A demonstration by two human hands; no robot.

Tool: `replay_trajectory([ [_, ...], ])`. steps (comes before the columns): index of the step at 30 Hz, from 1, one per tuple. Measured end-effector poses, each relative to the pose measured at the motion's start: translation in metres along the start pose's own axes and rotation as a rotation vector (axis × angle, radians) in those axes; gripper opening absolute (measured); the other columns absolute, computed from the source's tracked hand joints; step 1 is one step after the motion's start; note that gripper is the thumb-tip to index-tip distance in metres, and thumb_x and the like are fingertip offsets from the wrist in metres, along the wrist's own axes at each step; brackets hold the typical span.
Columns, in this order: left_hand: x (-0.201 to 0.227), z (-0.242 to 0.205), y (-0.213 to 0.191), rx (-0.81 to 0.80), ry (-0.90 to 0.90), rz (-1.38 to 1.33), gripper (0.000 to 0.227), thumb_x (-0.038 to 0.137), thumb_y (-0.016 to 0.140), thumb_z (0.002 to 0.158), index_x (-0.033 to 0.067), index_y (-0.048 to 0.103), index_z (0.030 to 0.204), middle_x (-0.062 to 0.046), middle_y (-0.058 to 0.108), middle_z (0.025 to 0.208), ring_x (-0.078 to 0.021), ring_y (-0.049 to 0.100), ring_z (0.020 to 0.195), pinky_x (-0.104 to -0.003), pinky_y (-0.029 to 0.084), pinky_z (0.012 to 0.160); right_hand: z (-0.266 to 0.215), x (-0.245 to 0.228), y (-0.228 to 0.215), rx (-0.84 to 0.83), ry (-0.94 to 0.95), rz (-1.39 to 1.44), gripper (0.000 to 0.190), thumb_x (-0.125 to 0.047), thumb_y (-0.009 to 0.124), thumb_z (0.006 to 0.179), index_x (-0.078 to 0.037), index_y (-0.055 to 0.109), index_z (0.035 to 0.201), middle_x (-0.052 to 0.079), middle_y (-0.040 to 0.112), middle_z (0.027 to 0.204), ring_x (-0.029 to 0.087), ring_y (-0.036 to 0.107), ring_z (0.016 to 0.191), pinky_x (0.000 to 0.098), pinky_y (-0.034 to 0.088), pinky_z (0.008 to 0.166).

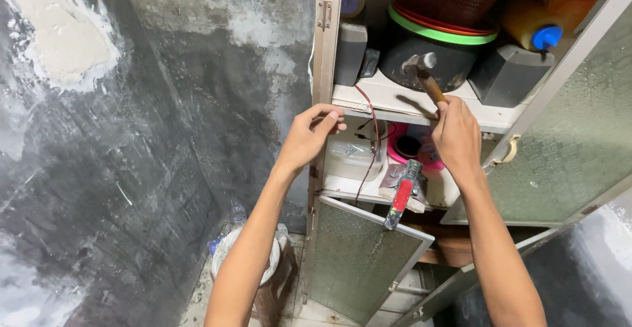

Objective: The person retrieves a hammer from a cabinet and repeatedly strikes a dark wall surface with it. The person uses one hand to stabilize against the wall while hammering with the other.

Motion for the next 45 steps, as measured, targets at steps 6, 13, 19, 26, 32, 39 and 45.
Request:
replay_trajectory([
  [6, 0.004, -0.033, -0.021, 0.069, -0.011, -0.03, 0.024, 0.015, 0.055, 0.106, -0.0029, 0.068, 0.115, -0.01, 0.071, 0.107, -0.0148, 0.071, 0.097, -0.029, 0.059, 0.09, -0.026, -0.031, -0.011, -0.179, 0.28, 0.376, 0.027, -0.026, 0.05, 0.111, 0.001, 0.049, 0.114, 0.014, 0.061, 0.071, 0.022, 0.061, 0.06, 0.0378, 0.048, 0.058],
  [13, 0.016, -0.075, -0.062, 0.195, -0.016, -0.023, 0.023, 0.014, 0.057, 0.104, -0.0026, 0.068, 0.115, -0.008, 0.071, 0.105, -0.0146, 0.071, 0.095, -0.029, 0.058, 0.088, -0.05, -0.083, 0.001, -0.235, 0.267, 0.803, 0.022, -0.025, 0.048, 0.111, -0.003, 0.047, 0.108, 0.0, 0.052, 0.076, 0.007, 0.051, 0.061, 0.0263, 0.045, 0.052],
  [19, 0.036, -0.104, -0.11, 0.242, -0.01, 0.008, 0.023, 0.014, 0.057, 0.104, -0.0023, 0.068, 0.116, -0.009, 0.072, 0.105, -0.0151, 0.07, 0.096, -0.029, 0.058, 0.087, -0.058, -0.126, 0.028, -0.302, 0.321, 0.909, 0.023, -0.026, 0.051, 0.111, -0.005, 0.045, 0.104, -0.001, 0.05, 0.073, 0.007, 0.05, 0.056, 0.0269, 0.043, 0.048],
  [26, 0.048, -0.135, -0.193, 0.237, 0.001, 0.033, 0.023, 0.015, 0.058, 0.105, -0.0021, 0.067, 0.117, -0.01, 0.071, 0.108, -0.0159, 0.071, 0.097, -0.028, 0.057, 0.087, -0.068, -0.189, 0.068, -0.275, 0.343, 0.932, 0.023, -0.025, 0.053, 0.111, -0.004, 0.047, 0.109, 0.0, 0.05, 0.07, 0.006, 0.049, 0.056, 0.0263, 0.041, 0.048],
  [32, 0.044, -0.154, -0.266, 0.224, -0.038, 0.031, 0.023, 0.015, 0.058, 0.104, -0.0019, 0.067, 0.117, -0.009, 0.071, 0.11, -0.0162, 0.072, 0.098, -0.028, 0.057, 0.086, -0.081, -0.249, 0.091, -0.187, 0.283, 0.864, 0.022, -0.02, 0.048, 0.113, -0.001, 0.054, 0.122, 0.0, 0.057, 0.083, 0.007, 0.052, 0.064, 0.0257, 0.044, 0.053],
  [39, 0.031, -0.152, -0.31, 0.182, -0.062, -0.022, 0.022, 0.014, 0.059, 0.103, -0.0017, 0.066, 0.117, -0.008, 0.07, 0.11, -0.0167, 0.072, 0.098, -0.028, 0.057, 0.085, -0.086, -0.287, 0.108, -0.119, 0.274, 0.827, 0.019, -0.016, 0.049, 0.113, 0.001, 0.05, 0.12, 0.003, 0.055, 0.082, 0.008, 0.055, 0.065, 0.0283, 0.051, 0.055],
  [45, 0.025, -0.123, -0.333, 0.18, -0.035, -0.019, 0.023, 0.014, 0.06, 0.103, -0.0011, 0.066, 0.119, -0.008, 0.07, 0.11, -0.0166, 0.072, 0.099, -0.029, 0.058, 0.086, -0.067, -0.292, 0.13, -0.115, 0.303, 0.759, 0.019, -0.017, 0.049, 0.112, 0.002, 0.05, 0.118, 0.004, 0.056, 0.075, 0.01, 0.056, 0.06, 0.0287, 0.049, 0.052],
])
Point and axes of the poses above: each hand's wrist, its own z-axis towards the middle knuckle, its own y-axis out of the palm, x = y × z, the point moved 6 cm from there along z, towards the middle knuckle
